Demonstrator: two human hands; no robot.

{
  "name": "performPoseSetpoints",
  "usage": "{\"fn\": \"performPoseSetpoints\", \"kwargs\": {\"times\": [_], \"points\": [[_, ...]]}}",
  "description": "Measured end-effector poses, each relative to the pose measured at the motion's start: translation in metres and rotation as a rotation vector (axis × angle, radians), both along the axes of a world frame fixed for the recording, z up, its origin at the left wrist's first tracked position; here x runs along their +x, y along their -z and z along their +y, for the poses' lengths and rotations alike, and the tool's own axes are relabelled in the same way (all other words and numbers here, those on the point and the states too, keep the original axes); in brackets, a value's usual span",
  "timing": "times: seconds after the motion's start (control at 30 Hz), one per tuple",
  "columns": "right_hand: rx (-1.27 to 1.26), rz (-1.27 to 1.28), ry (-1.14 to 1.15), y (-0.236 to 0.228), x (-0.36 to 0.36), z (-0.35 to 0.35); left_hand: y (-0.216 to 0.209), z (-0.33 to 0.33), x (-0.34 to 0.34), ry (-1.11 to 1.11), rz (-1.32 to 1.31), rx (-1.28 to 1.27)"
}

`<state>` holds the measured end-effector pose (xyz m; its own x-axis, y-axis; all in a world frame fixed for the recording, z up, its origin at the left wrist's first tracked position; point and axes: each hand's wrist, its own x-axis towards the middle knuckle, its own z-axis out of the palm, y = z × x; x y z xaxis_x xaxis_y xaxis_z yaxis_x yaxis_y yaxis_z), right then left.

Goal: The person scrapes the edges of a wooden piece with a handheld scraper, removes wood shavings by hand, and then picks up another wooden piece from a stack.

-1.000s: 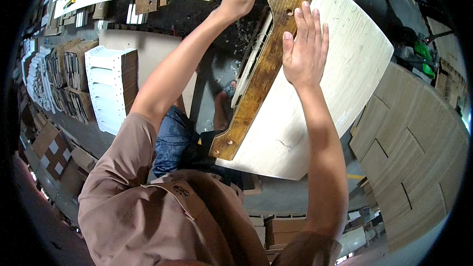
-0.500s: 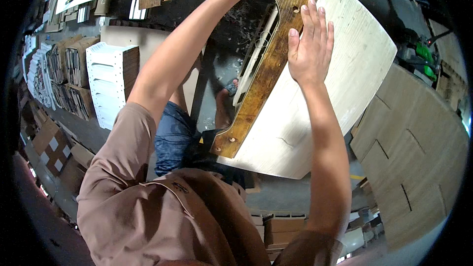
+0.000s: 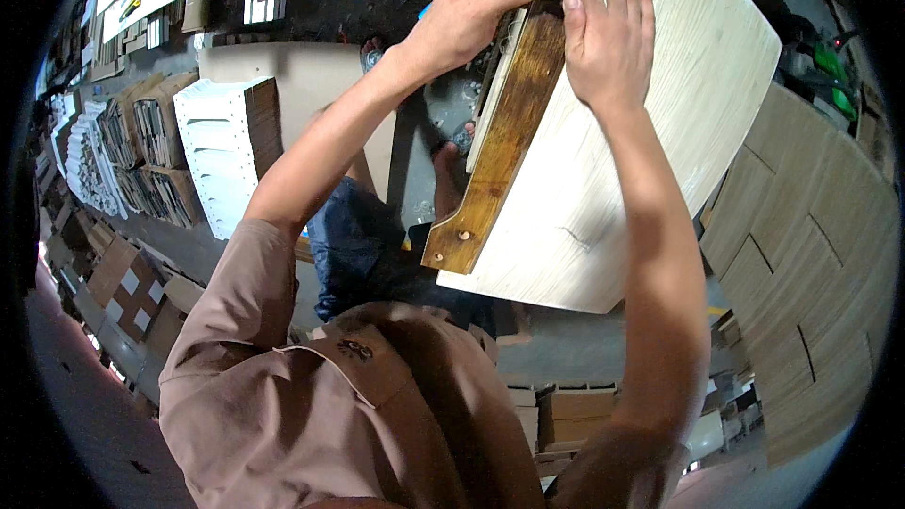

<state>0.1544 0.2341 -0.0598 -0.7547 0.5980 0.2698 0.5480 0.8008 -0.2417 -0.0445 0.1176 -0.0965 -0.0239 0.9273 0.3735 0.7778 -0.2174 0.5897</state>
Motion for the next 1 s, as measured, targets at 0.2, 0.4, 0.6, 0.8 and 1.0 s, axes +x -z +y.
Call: {"fn": "performPoseSetpoints", "kwargs": {"times": [0.2,0.4,0.6,0.8,1.0], "points": [[-0.038,-0.085,0.037,-0.017,-0.004,-0.008,-0.001,-0.084,0.021,0.176,-0.016,-0.081],[-0.021,-0.058,0.051,-0.018,-0.005,-0.012,-0.015,-0.2,0.047,0.397,-0.171,-0.266],[-0.06,0.049,0.031,-0.015,-0.004,-0.011,-0.019,-0.269,0.05,0.508,-0.27,-0.322],[-0.003,0.074,-0.005,-0.014,-0.002,-0.011,-0.024,-0.342,0.064,0.527,-0.243,-0.406],[0.027,0.107,-0.013,-0.015,-0.002,-0.014,-0.026,-0.392,0.079,0.474,-0.179,-0.356]]}}
